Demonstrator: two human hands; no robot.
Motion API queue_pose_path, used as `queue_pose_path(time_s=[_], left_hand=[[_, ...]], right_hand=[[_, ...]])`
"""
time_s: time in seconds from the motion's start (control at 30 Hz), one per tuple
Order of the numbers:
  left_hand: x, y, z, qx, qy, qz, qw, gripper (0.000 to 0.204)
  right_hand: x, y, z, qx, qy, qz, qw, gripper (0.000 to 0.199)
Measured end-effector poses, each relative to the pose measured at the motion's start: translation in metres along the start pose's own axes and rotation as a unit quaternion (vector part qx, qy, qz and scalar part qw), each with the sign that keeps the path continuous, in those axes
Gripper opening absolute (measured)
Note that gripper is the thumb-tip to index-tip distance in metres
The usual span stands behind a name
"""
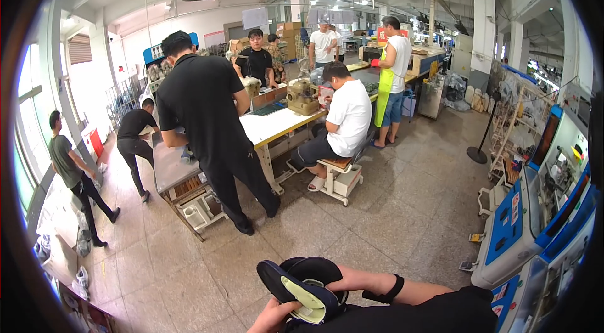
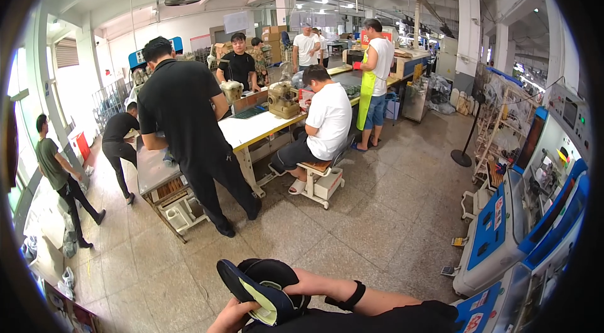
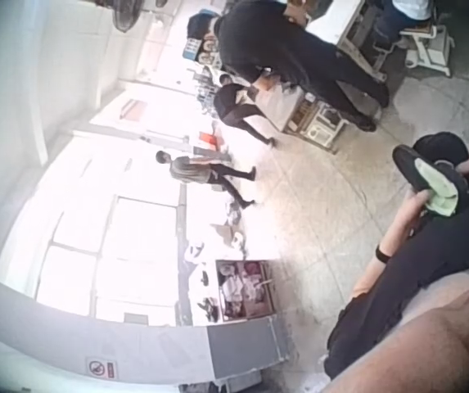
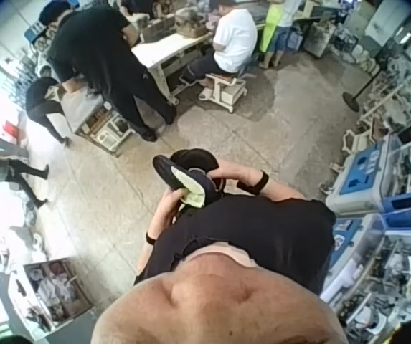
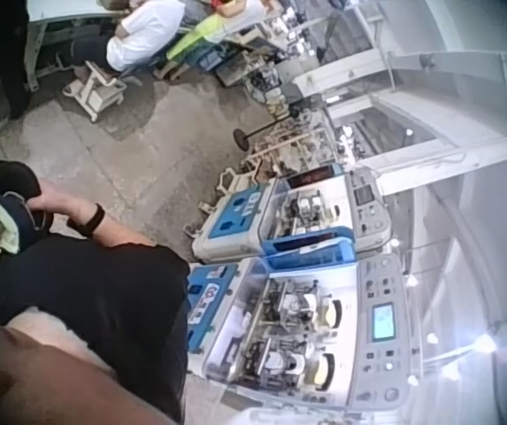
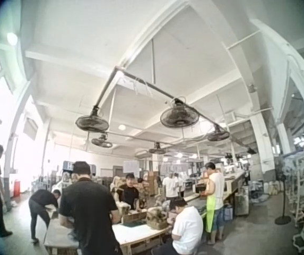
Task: Operating a heat-setting and lasting machine for footwear production.
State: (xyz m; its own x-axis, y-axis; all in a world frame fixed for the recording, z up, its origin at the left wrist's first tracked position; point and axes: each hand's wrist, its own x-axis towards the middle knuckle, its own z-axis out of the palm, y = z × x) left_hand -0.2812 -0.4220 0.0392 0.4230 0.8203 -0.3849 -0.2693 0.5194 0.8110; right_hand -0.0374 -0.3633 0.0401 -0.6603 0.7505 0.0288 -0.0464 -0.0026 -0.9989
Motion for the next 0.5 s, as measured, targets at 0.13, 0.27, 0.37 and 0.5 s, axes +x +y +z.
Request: queue_pose_path(time_s=[0.13, 0.27, 0.37, 0.5], left_hand=[[0.0, 0.003, 0.007, 0.002, -0.028, 0.021, 0.999, 0.057], [0.0, 0.006, 0.012, 0.014, -0.007, 0.01, 1.0, 0.052], [-0.002, 0.009, 0.016, 0.025, -0.01, -0.007, 1.0, 0.053], [-0.007, 0.014, 0.023, 0.029, 0.004, -0.022, 0.999, 0.055]], right_hand=[[-0.004, -0.007, -0.001, 0.001, 0.005, -0.005, 1.0, 0.053], [-0.007, -0.008, -0.003, -0.009, 0.009, -0.005, 1.0, 0.053], [-0.009, -0.009, -0.004, -0.008, 0.004, -0.002, 1.0, 0.053], [-0.009, -0.01, -0.005, -0.027, -0.019, -0.007, 0.999, 0.064]])
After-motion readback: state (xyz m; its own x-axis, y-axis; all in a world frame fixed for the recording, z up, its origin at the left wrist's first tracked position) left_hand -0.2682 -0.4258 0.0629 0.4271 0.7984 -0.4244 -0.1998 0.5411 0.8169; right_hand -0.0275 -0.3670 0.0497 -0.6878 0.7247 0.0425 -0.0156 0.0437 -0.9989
